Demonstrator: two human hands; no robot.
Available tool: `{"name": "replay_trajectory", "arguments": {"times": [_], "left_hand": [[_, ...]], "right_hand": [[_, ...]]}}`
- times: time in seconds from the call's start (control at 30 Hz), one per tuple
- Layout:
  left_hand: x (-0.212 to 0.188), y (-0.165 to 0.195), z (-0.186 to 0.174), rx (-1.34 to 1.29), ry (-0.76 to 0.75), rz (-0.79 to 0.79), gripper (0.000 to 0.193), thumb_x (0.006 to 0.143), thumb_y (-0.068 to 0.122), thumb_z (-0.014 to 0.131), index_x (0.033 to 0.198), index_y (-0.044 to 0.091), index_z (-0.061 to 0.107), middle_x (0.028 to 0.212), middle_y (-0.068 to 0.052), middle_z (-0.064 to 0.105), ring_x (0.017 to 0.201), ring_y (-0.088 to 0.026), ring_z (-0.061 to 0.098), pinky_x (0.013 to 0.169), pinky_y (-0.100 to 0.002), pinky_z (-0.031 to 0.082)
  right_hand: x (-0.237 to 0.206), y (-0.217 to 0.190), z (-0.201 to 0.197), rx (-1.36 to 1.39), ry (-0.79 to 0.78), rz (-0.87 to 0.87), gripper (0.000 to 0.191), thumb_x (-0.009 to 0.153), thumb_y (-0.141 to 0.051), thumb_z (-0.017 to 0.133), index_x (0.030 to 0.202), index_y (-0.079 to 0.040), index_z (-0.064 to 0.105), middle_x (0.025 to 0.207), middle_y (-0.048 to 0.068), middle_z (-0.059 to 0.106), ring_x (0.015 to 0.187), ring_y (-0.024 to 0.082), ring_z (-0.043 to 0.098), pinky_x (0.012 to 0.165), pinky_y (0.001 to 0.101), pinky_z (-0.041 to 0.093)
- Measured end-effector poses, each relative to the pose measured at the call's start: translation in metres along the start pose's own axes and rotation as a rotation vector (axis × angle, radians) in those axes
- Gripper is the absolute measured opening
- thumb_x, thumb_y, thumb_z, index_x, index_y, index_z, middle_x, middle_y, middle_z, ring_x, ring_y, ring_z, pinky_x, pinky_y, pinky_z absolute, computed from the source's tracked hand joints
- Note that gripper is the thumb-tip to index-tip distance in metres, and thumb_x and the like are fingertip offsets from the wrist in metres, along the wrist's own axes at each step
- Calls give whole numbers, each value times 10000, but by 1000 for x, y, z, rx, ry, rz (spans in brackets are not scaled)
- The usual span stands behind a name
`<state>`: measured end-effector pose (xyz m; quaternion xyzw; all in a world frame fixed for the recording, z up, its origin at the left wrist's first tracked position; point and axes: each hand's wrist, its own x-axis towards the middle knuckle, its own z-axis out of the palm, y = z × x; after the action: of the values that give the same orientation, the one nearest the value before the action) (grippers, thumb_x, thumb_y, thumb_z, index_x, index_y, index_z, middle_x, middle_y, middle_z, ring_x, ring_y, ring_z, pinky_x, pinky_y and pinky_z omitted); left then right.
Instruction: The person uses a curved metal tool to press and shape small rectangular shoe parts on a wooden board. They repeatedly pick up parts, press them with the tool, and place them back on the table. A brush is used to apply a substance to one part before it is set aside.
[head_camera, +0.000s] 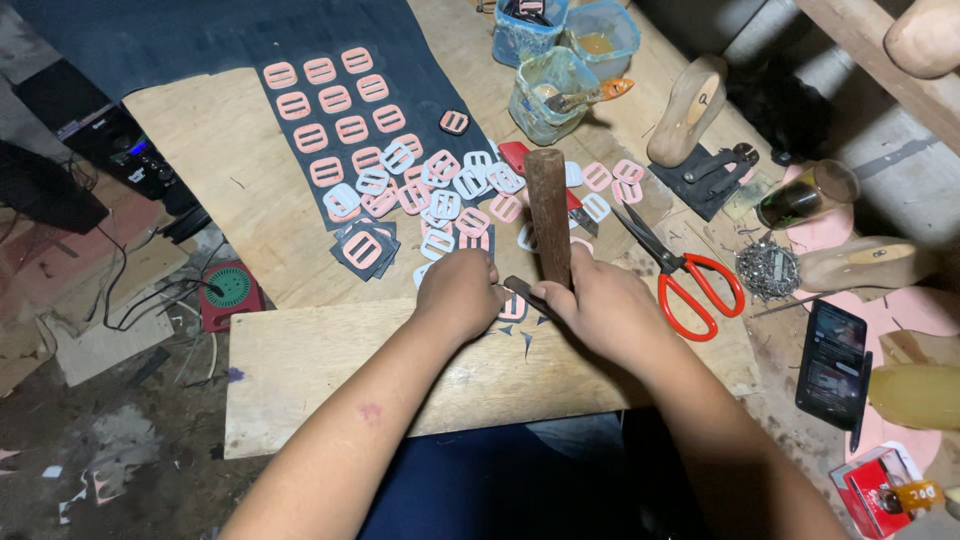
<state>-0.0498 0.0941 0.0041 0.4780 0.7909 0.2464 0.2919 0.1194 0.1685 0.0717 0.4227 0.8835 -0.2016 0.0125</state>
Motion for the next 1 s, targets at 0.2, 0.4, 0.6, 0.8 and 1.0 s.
{"name": "replay_trajectory", "arguments": {"times": [0.2,0.4,0.6,0.8,1.0], "left_hand": [[-1,-7,-5,-102,-42,-9,100,784,185,725,813,91,743,813,-113,744,827,-302,717,754,-412,543],[-2,-9,-2,-99,-12,-28,122,809,181,673,793,90,754,797,-124,741,819,-312,723,756,-423,552],[-5,-8,9,95,48,122,196,920,194,617,920,23,711,953,-213,703,905,-404,681,806,-511,524],[-20,-11,16,78,115,224,151,911,112,594,973,-4,667,988,-222,671,936,-417,667,821,-508,521],[-29,-7,6,-13,73,166,246,853,146,724,1039,-10,683,1108,-226,617,1012,-410,631,862,-486,498]], "right_hand": [[1,5,11,75,70,-21,545,901,-461,665,1188,-12,552,888,272,706,879,477,684,756,545,532],[-2,8,19,91,64,-33,527,901,-449,673,1184,-21,555,889,272,706,865,474,685,755,547,523],[-5,6,26,180,119,-40,488,907,-373,661,1201,-4,539,889,282,705,860,483,681,753,550,520],[-20,8,39,194,118,55,503,906,-384,662,1209,-6,526,881,276,707,855,473,688,761,542,524],[-19,14,40,235,144,69,500,897,-385,672,1216,-23,543,862,255,717,845,450,699,755,522,528]]}}
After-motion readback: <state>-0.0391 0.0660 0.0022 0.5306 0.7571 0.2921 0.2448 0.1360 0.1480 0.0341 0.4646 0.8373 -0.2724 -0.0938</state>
